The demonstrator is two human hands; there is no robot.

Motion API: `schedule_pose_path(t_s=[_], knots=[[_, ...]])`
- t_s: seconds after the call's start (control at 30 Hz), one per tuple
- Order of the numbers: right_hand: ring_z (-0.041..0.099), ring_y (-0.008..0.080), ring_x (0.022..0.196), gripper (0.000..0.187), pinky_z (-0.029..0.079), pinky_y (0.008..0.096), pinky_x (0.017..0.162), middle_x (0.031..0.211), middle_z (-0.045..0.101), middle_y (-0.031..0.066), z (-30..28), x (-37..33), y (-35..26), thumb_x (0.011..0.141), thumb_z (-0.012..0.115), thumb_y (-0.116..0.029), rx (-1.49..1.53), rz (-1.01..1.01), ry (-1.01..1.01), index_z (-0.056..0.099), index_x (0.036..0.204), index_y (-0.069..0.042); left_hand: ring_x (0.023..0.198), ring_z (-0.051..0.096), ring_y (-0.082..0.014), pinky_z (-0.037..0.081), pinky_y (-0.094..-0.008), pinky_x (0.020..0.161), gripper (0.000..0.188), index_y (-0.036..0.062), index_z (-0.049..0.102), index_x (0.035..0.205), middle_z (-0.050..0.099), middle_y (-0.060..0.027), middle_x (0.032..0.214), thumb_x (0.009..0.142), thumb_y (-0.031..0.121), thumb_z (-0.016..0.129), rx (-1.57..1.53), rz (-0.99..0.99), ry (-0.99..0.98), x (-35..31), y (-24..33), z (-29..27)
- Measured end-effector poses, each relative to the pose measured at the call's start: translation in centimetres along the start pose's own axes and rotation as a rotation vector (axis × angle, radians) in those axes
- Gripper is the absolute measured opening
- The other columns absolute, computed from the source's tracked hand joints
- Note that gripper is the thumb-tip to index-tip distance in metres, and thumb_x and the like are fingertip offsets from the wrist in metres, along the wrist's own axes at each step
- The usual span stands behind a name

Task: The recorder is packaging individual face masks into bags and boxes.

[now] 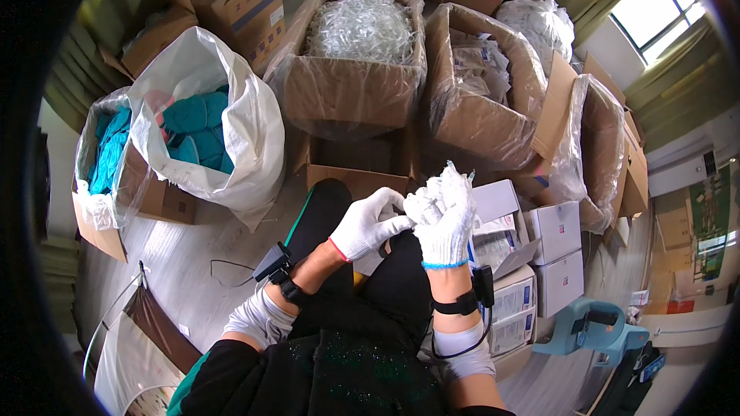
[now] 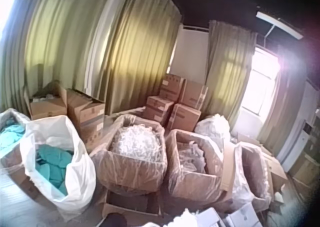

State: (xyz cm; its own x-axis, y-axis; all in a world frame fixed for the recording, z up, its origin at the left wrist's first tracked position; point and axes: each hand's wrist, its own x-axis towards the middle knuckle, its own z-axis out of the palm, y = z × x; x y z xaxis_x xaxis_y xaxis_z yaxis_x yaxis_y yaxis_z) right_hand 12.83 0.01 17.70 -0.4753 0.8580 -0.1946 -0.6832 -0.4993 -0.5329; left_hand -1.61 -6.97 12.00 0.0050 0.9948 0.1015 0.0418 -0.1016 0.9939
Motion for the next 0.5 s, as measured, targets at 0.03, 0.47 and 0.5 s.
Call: schedule_pose_path(t_s=[0.03,0.47,0.5], knots=[[0.037,0.0147,0.046,0.035,0.034,0.0311,0.047,0.057,0.039,-0.0024,0.0,-0.1,0.1,0.098,0.059,-0.033,0.007,-0.016,0.037,0.045,0.069,-0.019,0.054,0.062,-0.0082,0.05,-0.0258,0.049,0.027,0.0005,0.056,0.106,0.063,-0.0034,0.074,0.094,0.02,0.071,0.032,0.04,-0.014,0.1,0.0,-0.1],[0.049,0.0116,0.055,0.034,0.037,0.0281,0.045,0.058,0.046,-0.003,-0.3,-0.3,-0.8,0.099,0.061,-0.035,-0.055,0.012,0.151,0.058,0.071,-0.016,0.062,0.061,-0.0075,0.054,-0.0264,0.058,0.028,0.0008,0.057,0.092,0.055,-0.0013,0.071,0.105,0.026,0.055,0.008,0.017,-0.26,0.3,-0.1,-1.4],[0.049,0.0107,0.055,0.034,0.037,0.0284,0.045,0.058,0.047,-0.0033,-0.5,-0.4,-1.4,0.099,0.061,-0.035,-0.061,0.028,0.115,0.062,0.071,-0.014,0.063,0.054,-0.0077,0.05,-0.0271,0.06,0.038,0.0007,0.056,0.089,0.051,-0.0002,0.07,0.107,0.033,0.05,0.06,0.03,-0.266,0.2,0.3,-1.6]])
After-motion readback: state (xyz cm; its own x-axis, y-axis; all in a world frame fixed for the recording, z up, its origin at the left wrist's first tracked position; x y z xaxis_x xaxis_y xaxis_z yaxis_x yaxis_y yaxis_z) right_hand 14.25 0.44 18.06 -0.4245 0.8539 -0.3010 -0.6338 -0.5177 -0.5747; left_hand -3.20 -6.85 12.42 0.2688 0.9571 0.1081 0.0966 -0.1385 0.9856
